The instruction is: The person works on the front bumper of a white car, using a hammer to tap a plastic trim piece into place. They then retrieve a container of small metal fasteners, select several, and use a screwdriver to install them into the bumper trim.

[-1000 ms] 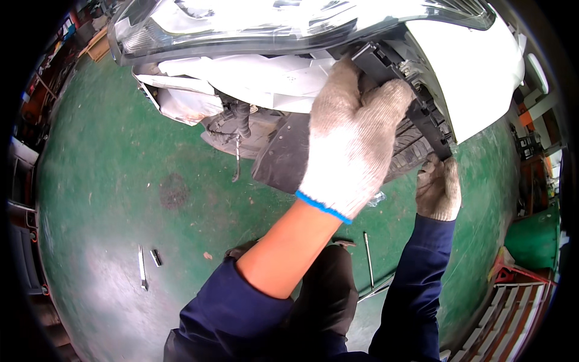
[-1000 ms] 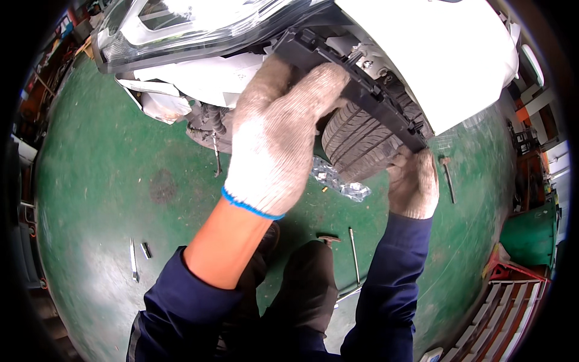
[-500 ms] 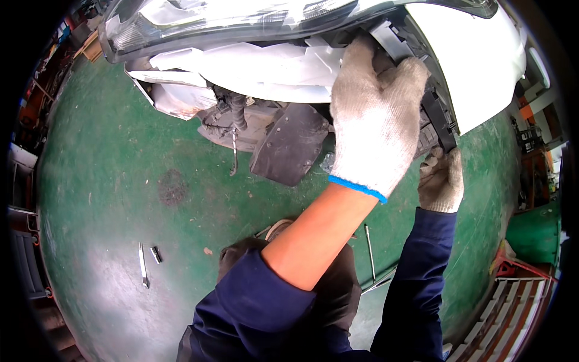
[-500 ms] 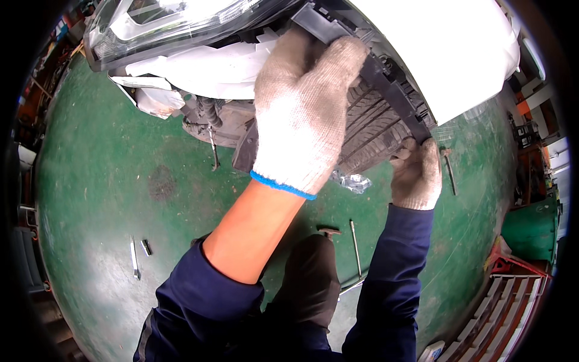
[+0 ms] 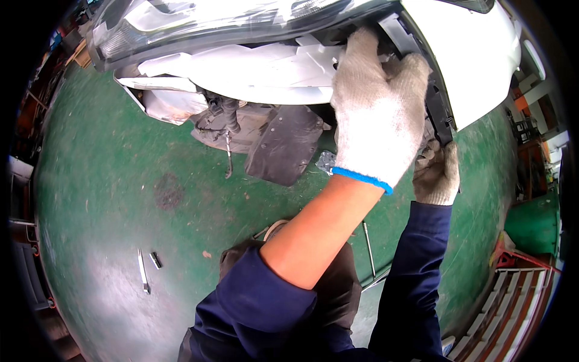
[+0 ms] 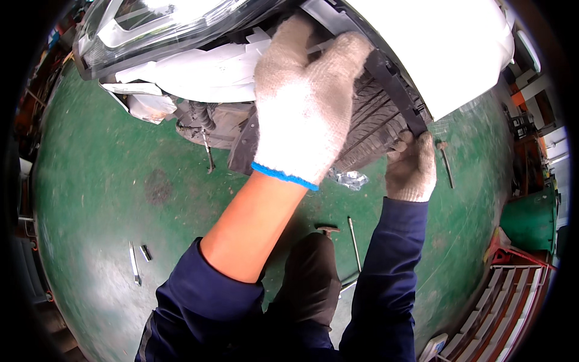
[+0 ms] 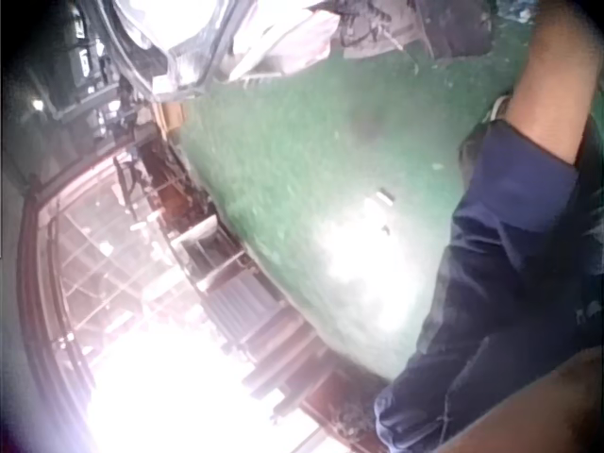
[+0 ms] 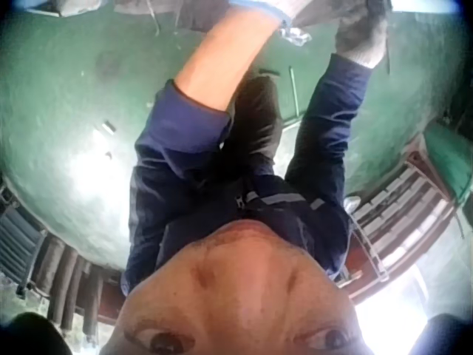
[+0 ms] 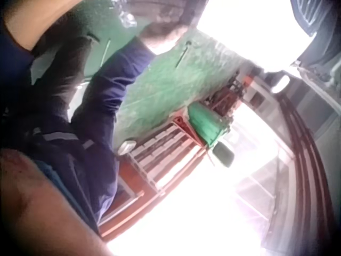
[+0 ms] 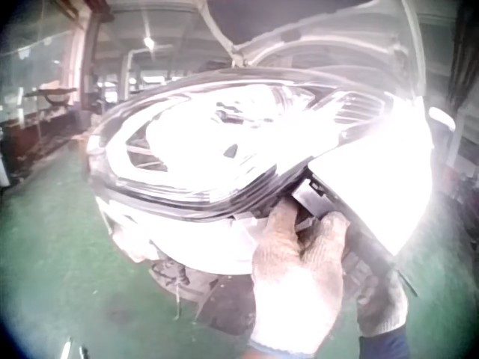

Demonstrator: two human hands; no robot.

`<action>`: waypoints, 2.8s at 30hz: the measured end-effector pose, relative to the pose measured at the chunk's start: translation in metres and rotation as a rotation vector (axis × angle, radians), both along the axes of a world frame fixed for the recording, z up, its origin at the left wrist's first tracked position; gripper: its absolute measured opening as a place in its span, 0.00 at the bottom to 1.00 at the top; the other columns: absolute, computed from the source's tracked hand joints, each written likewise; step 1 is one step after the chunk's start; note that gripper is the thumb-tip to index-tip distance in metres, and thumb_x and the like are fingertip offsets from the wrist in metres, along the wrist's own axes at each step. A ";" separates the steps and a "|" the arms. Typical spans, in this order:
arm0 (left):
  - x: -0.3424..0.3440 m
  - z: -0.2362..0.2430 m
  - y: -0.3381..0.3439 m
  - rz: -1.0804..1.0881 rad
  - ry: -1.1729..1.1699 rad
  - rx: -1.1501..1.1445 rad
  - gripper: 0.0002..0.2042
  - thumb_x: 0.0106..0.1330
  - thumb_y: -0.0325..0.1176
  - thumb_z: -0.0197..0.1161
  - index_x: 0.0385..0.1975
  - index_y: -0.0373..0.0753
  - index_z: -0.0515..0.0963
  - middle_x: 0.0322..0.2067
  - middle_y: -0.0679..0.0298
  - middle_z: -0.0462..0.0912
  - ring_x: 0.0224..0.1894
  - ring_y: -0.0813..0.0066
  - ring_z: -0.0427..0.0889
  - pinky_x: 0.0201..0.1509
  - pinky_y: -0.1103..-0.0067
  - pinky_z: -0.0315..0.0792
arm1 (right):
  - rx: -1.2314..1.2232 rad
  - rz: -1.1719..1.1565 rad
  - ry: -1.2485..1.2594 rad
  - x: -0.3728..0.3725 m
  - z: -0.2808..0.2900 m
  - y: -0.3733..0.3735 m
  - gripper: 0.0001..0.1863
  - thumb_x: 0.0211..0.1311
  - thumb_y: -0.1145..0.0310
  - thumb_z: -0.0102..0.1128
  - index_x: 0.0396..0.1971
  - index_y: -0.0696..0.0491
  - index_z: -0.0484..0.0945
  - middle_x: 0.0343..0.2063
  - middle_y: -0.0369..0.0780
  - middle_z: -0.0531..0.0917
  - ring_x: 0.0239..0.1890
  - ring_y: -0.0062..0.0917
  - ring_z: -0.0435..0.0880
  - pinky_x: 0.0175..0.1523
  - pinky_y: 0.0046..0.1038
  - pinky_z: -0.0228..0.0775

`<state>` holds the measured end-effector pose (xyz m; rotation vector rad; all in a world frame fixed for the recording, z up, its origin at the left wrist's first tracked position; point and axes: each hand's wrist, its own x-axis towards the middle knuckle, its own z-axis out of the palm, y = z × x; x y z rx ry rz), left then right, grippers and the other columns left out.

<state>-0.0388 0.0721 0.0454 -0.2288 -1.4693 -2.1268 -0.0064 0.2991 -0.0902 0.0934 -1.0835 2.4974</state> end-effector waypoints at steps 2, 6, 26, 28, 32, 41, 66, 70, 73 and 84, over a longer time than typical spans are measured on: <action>0.004 0.013 0.007 0.046 -0.041 -0.015 0.10 0.64 0.29 0.63 0.40 0.29 0.76 0.28 0.52 0.83 0.31 0.62 0.84 0.40 0.66 0.77 | 0.002 -0.053 -0.012 0.002 0.007 0.007 0.14 0.74 0.62 0.60 0.52 0.52 0.80 0.41 0.41 0.86 0.39 0.25 0.84 0.43 0.26 0.82; -0.005 -0.003 0.013 -0.118 -0.063 0.009 0.09 0.65 0.29 0.62 0.39 0.30 0.77 0.27 0.54 0.82 0.30 0.67 0.83 0.38 0.69 0.77 | -0.017 -0.182 -0.025 0.007 0.013 -0.005 0.15 0.72 0.60 0.62 0.53 0.51 0.80 0.41 0.41 0.87 0.37 0.24 0.84 0.41 0.25 0.81; -0.025 -0.020 0.019 -0.270 0.030 0.088 0.10 0.69 0.28 0.62 0.44 0.29 0.77 0.33 0.56 0.82 0.35 0.68 0.84 0.42 0.70 0.80 | -0.030 -0.222 -0.121 -0.029 0.011 -0.006 0.13 0.74 0.63 0.58 0.51 0.52 0.80 0.39 0.40 0.88 0.39 0.25 0.88 0.40 0.27 0.82; -0.025 -0.019 0.015 -0.269 0.032 0.085 0.10 0.69 0.28 0.62 0.44 0.29 0.77 0.34 0.56 0.82 0.35 0.68 0.84 0.42 0.70 0.81 | -0.051 -0.220 -0.121 -0.034 0.027 -0.017 0.12 0.74 0.64 0.58 0.51 0.53 0.80 0.39 0.39 0.89 0.38 0.25 0.88 0.39 0.28 0.82; -0.023 -0.018 0.025 -0.311 0.030 0.117 0.10 0.70 0.28 0.62 0.45 0.29 0.77 0.35 0.56 0.82 0.36 0.69 0.84 0.43 0.70 0.81 | -0.045 -0.229 -0.099 -0.025 0.022 0.003 0.14 0.74 0.65 0.57 0.52 0.55 0.79 0.42 0.41 0.88 0.40 0.27 0.88 0.39 0.28 0.83; -0.014 -0.010 0.020 -0.280 0.014 0.125 0.10 0.72 0.27 0.61 0.47 0.28 0.77 0.38 0.57 0.83 0.38 0.69 0.84 0.45 0.71 0.83 | -0.148 -0.108 -0.168 -0.022 0.036 0.005 0.10 0.74 0.71 0.54 0.49 0.60 0.75 0.40 0.46 0.85 0.35 0.27 0.86 0.33 0.24 0.84; -0.010 0.000 0.039 -0.014 -0.091 0.043 0.13 0.76 0.33 0.52 0.39 0.28 0.77 0.26 0.63 0.75 0.27 0.77 0.75 0.34 0.75 0.77 | -0.294 -0.166 -0.040 -0.028 0.025 -0.026 0.12 0.73 0.70 0.58 0.51 0.59 0.78 0.45 0.45 0.86 0.42 0.32 0.88 0.44 0.29 0.88; -0.025 -0.018 0.038 0.304 0.078 -0.244 0.10 0.74 0.28 0.48 0.34 0.29 0.73 0.27 0.53 0.77 0.25 0.64 0.76 0.30 0.70 0.73 | -0.234 -0.147 -0.135 -0.034 0.020 -0.027 0.13 0.74 0.68 0.56 0.52 0.58 0.77 0.44 0.44 0.86 0.41 0.31 0.88 0.43 0.30 0.86; -0.001 -0.004 0.045 0.145 0.033 -0.153 0.08 0.73 0.27 0.49 0.40 0.29 0.72 0.31 0.47 0.79 0.32 0.53 0.82 0.38 0.62 0.74 | -0.164 -0.129 -0.140 -0.018 0.039 -0.007 0.14 0.75 0.67 0.54 0.55 0.58 0.76 0.48 0.45 0.86 0.45 0.31 0.88 0.46 0.32 0.86; -0.014 -0.018 0.024 -0.134 -0.052 0.108 0.12 0.75 0.33 0.56 0.47 0.30 0.75 0.33 0.51 0.83 0.33 0.61 0.84 0.40 0.69 0.78 | -0.104 -0.062 -0.075 -0.025 0.029 -0.017 0.19 0.75 0.67 0.54 0.60 0.59 0.72 0.56 0.48 0.82 0.55 0.33 0.84 0.57 0.34 0.80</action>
